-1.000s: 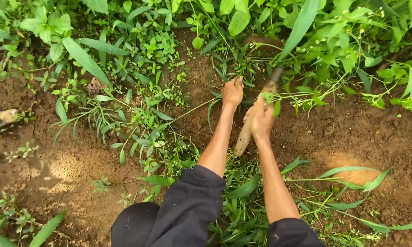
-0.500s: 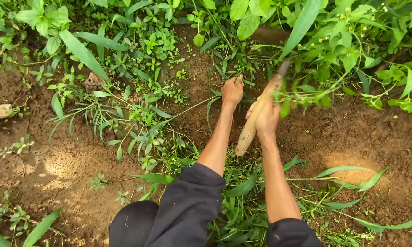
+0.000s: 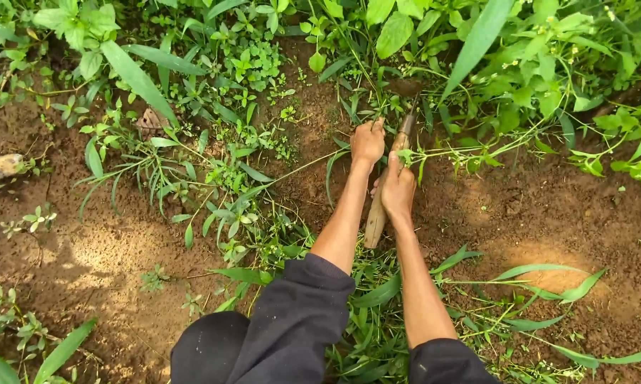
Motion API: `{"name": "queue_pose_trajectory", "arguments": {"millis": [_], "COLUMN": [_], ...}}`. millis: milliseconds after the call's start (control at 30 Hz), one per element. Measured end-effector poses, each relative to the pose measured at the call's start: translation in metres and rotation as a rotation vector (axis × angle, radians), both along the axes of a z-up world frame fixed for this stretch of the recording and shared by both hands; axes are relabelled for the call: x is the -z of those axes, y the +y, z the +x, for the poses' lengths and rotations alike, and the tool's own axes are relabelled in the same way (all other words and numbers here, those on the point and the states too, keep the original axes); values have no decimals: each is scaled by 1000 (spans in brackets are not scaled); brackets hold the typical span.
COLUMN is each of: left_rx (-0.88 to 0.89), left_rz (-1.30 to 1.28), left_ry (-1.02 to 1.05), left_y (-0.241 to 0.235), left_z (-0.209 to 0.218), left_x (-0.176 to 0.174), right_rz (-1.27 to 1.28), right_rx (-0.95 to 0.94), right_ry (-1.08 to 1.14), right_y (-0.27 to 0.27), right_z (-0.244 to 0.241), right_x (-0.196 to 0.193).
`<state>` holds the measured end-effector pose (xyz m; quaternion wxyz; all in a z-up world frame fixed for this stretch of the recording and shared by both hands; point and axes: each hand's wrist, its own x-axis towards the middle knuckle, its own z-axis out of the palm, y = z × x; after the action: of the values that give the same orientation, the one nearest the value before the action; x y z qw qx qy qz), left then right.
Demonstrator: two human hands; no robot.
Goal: Using a small hand tool to remove weeds and loosen the soil in an agricultural field.
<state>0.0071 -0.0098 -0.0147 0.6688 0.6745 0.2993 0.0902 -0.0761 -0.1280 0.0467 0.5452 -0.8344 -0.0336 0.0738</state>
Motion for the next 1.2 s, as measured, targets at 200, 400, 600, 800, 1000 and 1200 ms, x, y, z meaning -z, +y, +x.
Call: {"name": "queue_pose_trajectory", "arguments": {"millis": [200, 400, 600, 800, 1000, 1200], "left_rx": [17, -8, -19, 9, 6, 18], "left_rz": [163, 95, 98, 145, 87, 70], "left_ry": [234, 165, 141, 132, 80, 78], "left_y": [-15, -8, -4, 3, 1, 1], "left_z": [-6, 6, -4, 20, 4, -2], "left_x": [-24, 7, -9, 37, 13, 4], "right_rz": [-56, -109, 68, 281, 287, 209], "right_rx": [5, -40, -48, -15, -63, 87], "right_ry": [-141, -214, -107, 141, -92, -191], "right_y": [-3, 4, -5, -31, -26, -2], "right_z": [0, -6, -20, -20, -10, -14], "right_x": [33, 6, -4, -8, -69, -53]}}
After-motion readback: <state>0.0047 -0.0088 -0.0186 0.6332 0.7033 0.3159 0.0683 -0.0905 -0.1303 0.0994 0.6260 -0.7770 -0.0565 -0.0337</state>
